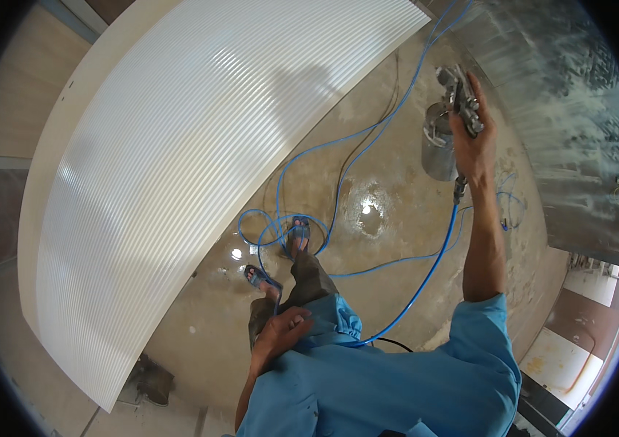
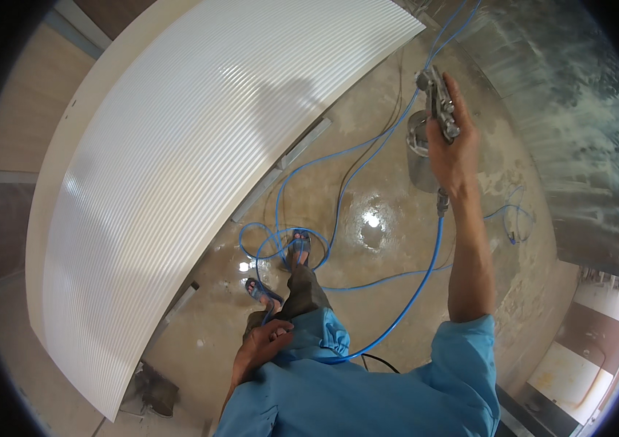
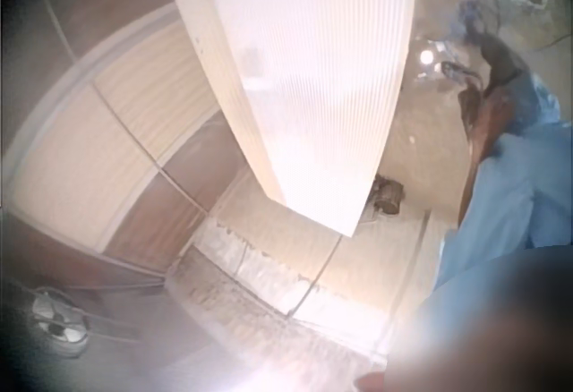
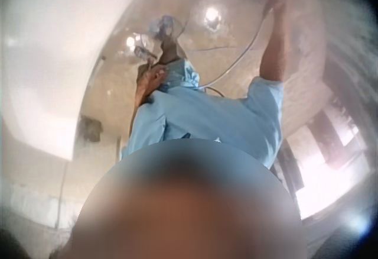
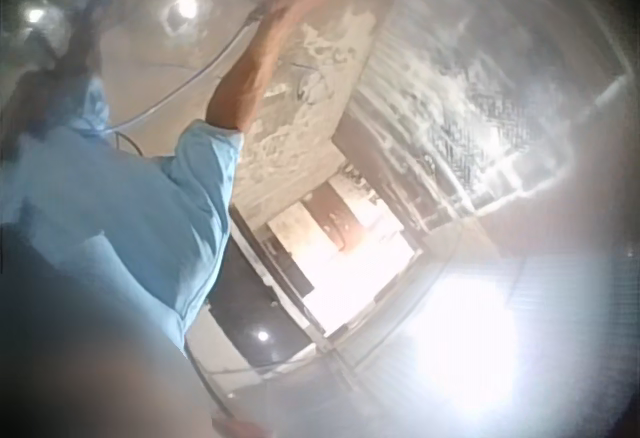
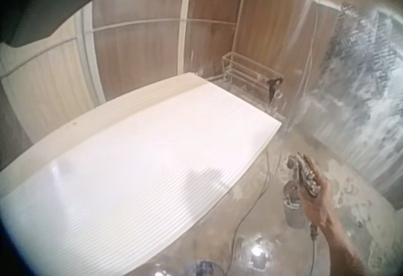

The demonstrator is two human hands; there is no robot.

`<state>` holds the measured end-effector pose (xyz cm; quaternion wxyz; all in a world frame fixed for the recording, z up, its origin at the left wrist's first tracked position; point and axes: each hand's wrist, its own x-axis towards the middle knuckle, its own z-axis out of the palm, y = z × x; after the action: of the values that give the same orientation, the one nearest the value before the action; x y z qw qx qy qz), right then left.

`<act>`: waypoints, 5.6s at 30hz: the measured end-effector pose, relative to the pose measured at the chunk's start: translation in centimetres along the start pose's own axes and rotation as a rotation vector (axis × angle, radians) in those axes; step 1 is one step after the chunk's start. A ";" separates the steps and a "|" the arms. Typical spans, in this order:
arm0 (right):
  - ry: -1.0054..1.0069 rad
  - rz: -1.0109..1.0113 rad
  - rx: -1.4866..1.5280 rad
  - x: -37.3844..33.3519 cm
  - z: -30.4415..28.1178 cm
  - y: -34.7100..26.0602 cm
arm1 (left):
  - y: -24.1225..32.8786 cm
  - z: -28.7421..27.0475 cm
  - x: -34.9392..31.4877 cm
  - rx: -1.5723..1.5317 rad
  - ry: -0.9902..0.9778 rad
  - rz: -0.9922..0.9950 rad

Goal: The person uses a spray gun to apply a white coating to a large ribbed panel. They move the spray gun in steady horizontal passes across the surface, occasionally stepping back and repositioning to cover different areas.

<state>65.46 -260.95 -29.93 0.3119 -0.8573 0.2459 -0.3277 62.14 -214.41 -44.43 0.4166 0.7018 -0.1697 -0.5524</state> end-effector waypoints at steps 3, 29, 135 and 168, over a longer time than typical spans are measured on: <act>-0.036 0.028 0.016 1.3 -0.2 0.2 | 0.6 0.6 0.9 0.025 0.026 0.001; -1.094 -0.003 0.605 -41.8 18.9 -36.5 | -23.4 -6.3 -25.6 -0.157 0.181 0.105; -0.327 0.134 0.116 -16.7 3.4 -16.2 | -1.6 -2.6 -8.7 0.061 -0.026 0.142; -0.247 0.022 -0.058 22.7 -6.6 12.9 | 30.4 3.6 27.1 0.029 -0.054 0.115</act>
<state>72.98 -286.47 -25.74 0.3185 -0.8971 0.2244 -0.2087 74.61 -252.87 -38.31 0.4326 0.6816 -0.2289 -0.5439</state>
